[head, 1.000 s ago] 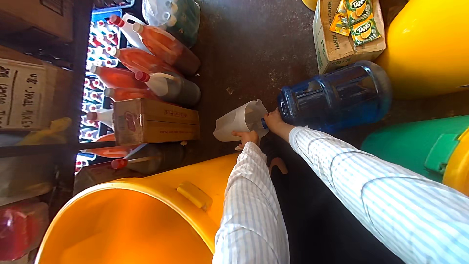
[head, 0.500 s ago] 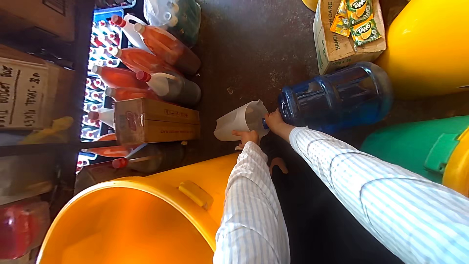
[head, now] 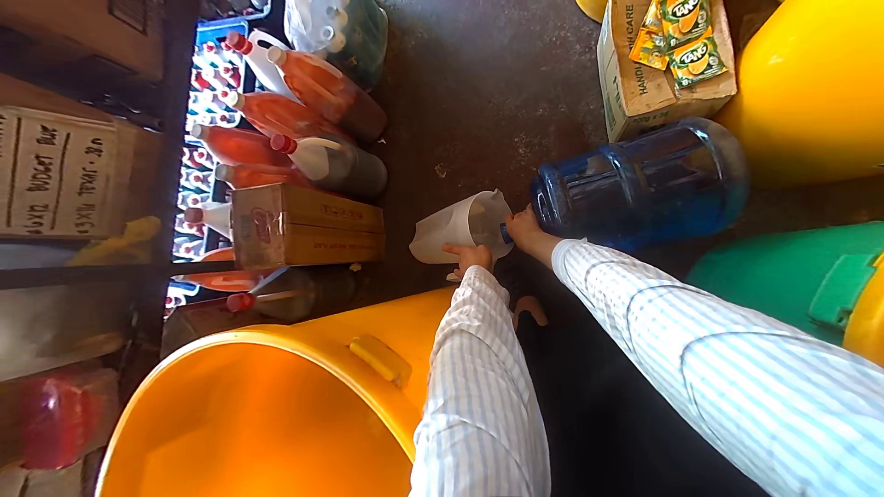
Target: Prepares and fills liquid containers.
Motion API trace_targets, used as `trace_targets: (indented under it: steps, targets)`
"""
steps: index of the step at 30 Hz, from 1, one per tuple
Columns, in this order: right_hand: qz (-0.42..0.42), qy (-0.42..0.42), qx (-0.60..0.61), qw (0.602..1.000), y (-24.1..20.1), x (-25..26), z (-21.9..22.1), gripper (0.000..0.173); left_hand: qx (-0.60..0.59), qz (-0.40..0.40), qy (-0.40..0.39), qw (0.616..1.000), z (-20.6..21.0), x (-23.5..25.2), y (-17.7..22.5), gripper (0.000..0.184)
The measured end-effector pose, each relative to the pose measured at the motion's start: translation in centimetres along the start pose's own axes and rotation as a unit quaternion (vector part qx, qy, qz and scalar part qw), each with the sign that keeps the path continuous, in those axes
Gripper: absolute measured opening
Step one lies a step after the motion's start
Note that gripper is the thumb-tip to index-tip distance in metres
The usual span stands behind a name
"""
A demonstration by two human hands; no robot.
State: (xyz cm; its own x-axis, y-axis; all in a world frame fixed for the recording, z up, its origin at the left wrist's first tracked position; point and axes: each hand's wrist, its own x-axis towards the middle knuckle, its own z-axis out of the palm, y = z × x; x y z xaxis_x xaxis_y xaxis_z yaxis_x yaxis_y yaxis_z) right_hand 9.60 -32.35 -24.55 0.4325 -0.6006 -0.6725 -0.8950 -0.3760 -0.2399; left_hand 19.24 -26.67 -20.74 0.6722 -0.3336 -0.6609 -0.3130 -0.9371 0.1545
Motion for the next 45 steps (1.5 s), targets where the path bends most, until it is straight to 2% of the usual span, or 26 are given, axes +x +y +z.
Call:
trace_targets:
  steps: [6,11,14,17,20,24,26,28,31,34,36,39,40,42,43,45]
  targets:
    - [-0.003,0.025,0.006,1.000,0.6,-0.4,-1.0,0.053,0.051,0.017,0.027,0.998,-1.4,-0.9,0.8,0.096]
    - [-0.035,0.075,0.018,0.996,1.8,-2.6,-1.7,0.051,0.173,0.091,0.041,0.980,-3.0,-3.7,2.3,0.084]
    - [-0.048,0.098,0.016,0.994,3.0,-4.6,-3.8,0.049,0.177,0.121,0.041,0.976,-3.9,-5.2,2.9,0.077]
    - [-0.065,0.132,0.023,0.989,5.1,-7.4,-6.5,0.051,0.128,0.146,0.031,0.980,-5.1,-7.3,3.7,0.076]
    - [-0.062,0.152,0.028,0.986,7.6,-11.1,-8.8,0.062,0.047,0.192,-0.008,0.980,-5.7,-8.9,4.1,0.070]
    - [-0.065,0.221,0.034,0.972,11.1,-16.9,-9.5,0.060,-0.070,0.239,-0.057,0.967,-6.2,-12.4,4.3,0.065]
    - [-0.058,0.271,0.084,0.957,12.9,-20.4,-9.8,0.059,-0.133,0.237,-0.065,0.960,-6.2,-14.7,4.1,0.066]
    - [-0.007,0.310,0.169,0.936,15.4,-23.7,-11.0,0.065,-0.146,0.242,-0.060,0.957,-6.4,-16.3,3.9,0.059]
    - [0.073,0.361,0.309,0.877,22.4,-27.8,-12.8,0.080,-0.129,0.280,-0.053,0.950,-6.9,-21.1,4.4,0.045]
    - [0.096,0.395,0.383,0.829,30.2,-31.3,-11.5,0.086,-0.287,0.320,-0.066,0.901,-7.1,-28.0,5.0,0.047]
    - [0.077,0.415,0.366,0.829,32.4,-33.8,-9.5,0.087,-0.338,0.376,-0.088,0.858,-8.0,-32.7,4.9,0.048]
    - [0.037,0.483,0.318,0.815,28.9,-40.3,-8.0,0.104,-0.318,0.471,-0.135,0.812,-11.7,-37.8,4.9,0.033]
    - [0.025,0.522,0.319,0.791,26.7,-42.8,-6.9,0.097,-0.307,0.492,-0.154,0.800,-13.3,-39.2,4.9,0.026]
    - [0.000,0.605,0.340,0.720,22.2,-48.1,-3.1,0.069,-0.284,0.526,-0.201,0.776,-16.1,-43.4,5.0,0.011]
    - [-0.008,0.625,0.360,0.693,20.2,-50.8,-0.9,0.057,-0.269,0.536,-0.230,0.766,-17.2,-45.7,5.2,0.015]
    - [-0.013,0.646,0.406,0.646,17.6,-54.1,5.0,0.043,-0.222,0.557,-0.309,0.738,-18.5,-48.7,6.5,0.020]
